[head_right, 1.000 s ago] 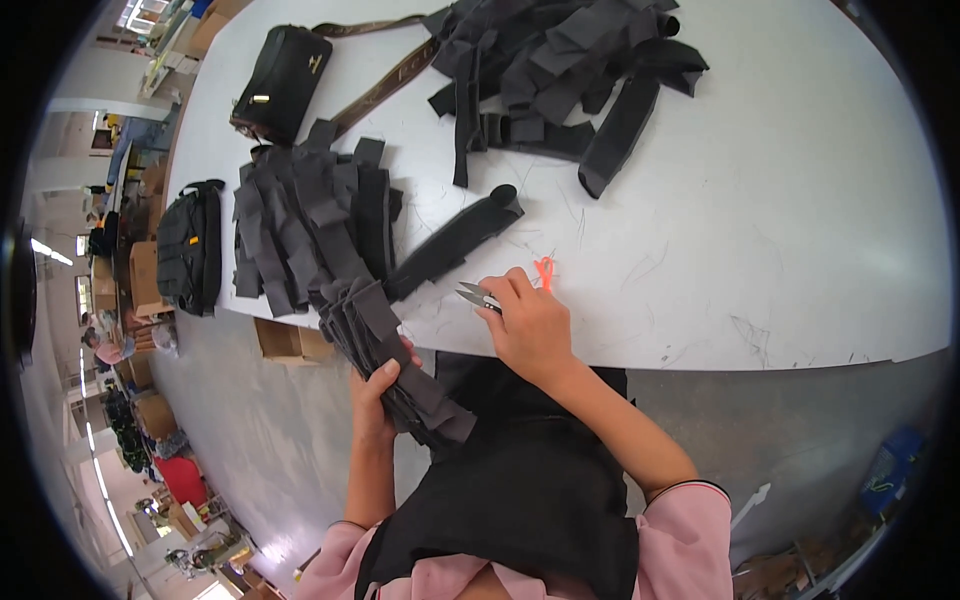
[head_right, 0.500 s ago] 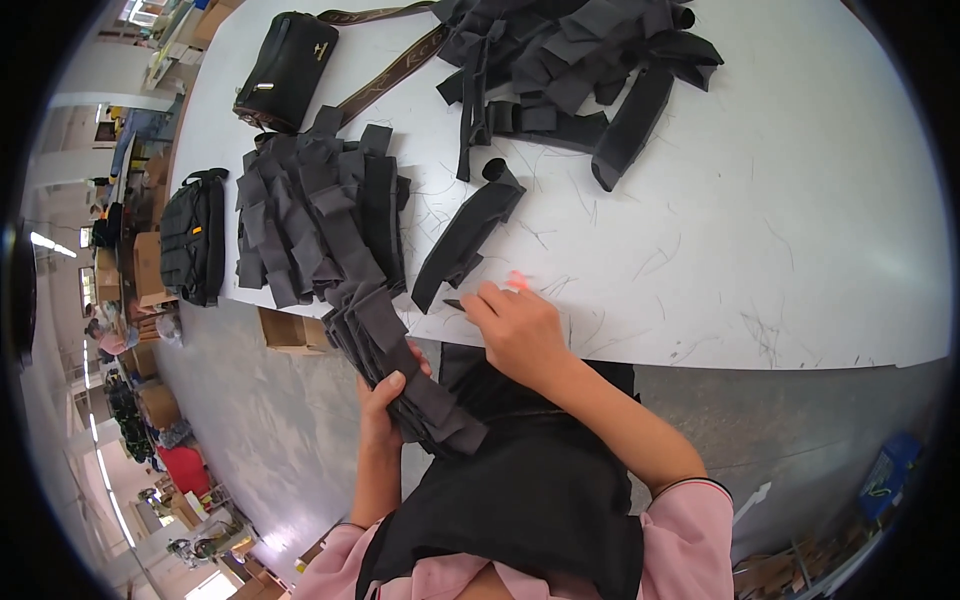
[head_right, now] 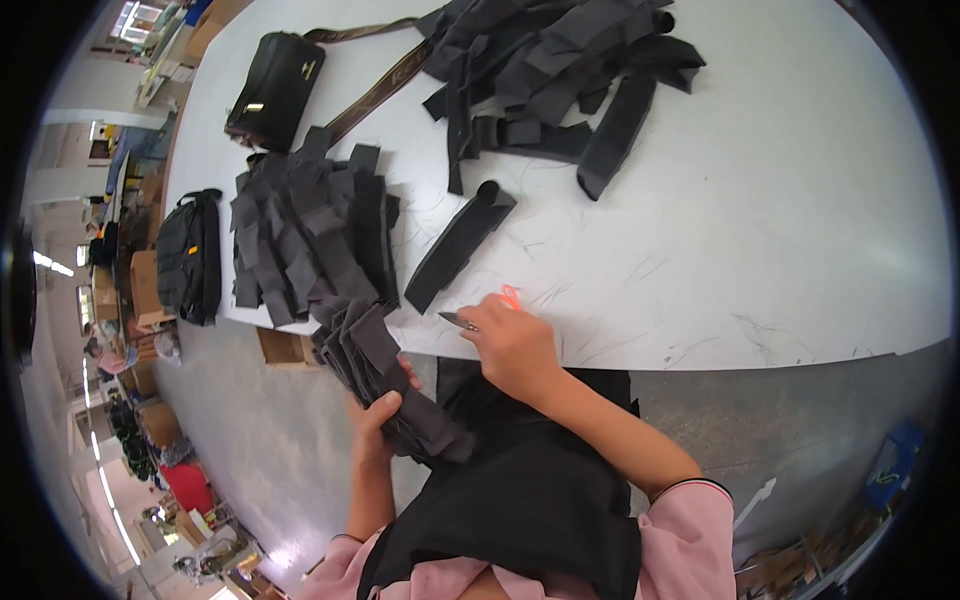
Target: Trimming loose threads and inspecting small dark fabric pieces using hand snips.
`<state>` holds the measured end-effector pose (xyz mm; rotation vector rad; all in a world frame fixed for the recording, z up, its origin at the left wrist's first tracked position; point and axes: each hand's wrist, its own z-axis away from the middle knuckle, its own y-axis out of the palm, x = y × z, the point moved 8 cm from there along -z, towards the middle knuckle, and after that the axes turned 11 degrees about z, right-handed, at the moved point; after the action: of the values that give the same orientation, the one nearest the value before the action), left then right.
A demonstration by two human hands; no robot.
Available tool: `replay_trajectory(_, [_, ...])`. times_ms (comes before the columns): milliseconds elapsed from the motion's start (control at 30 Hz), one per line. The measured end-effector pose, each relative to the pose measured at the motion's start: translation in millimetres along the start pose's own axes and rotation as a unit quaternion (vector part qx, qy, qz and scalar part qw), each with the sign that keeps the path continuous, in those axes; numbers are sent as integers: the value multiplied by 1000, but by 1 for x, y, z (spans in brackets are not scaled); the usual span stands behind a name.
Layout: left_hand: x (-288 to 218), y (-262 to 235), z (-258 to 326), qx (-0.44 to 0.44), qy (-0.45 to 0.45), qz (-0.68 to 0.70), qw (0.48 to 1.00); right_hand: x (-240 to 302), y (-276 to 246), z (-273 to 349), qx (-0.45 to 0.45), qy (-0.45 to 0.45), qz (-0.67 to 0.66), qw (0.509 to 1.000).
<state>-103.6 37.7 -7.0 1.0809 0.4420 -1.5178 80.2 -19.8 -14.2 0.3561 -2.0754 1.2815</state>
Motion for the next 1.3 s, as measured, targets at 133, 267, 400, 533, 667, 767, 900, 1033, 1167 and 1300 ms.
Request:
replay_trajectory(133, [-49,68,-56,29,210,-391,896,-90,32,29,50,356,-351,864])
replay_trajectory(267, [-14,114,-125,64,241,-638,729,-79,7,17,-2,453,-481,751])
replay_trajectory(400, [19,122,-130,117,287,-682,663,-101,-18,41,-12,429,-420,800])
replay_trajectory(533, [47,122,-76,194,325,-677,631,-87,-64,1,-29,289,-269,918])
replay_trajectory(667, [56,129,-35,236,354,-672,606,-82,-63,-26,26,168,-7,985])
replay_trajectory(767, [61,124,-29,226,379,-672,595,-80,-42,-27,199,146,97,964])
replay_trajectory(900, [69,123,-20,229,389,-679,579,-98,-10,-23,342,153,93,923])
replay_trajectory(1033, [74,119,-19,233,351,-681,598,-102,13,-14,448,180,70,873])
replay_trajectory(1167, [75,118,-18,234,364,-684,588,-105,32,-8,465,196,44,862])
replay_trajectory(1300, [72,118,-15,222,407,-669,582,-104,28,-7,419,204,29,884])
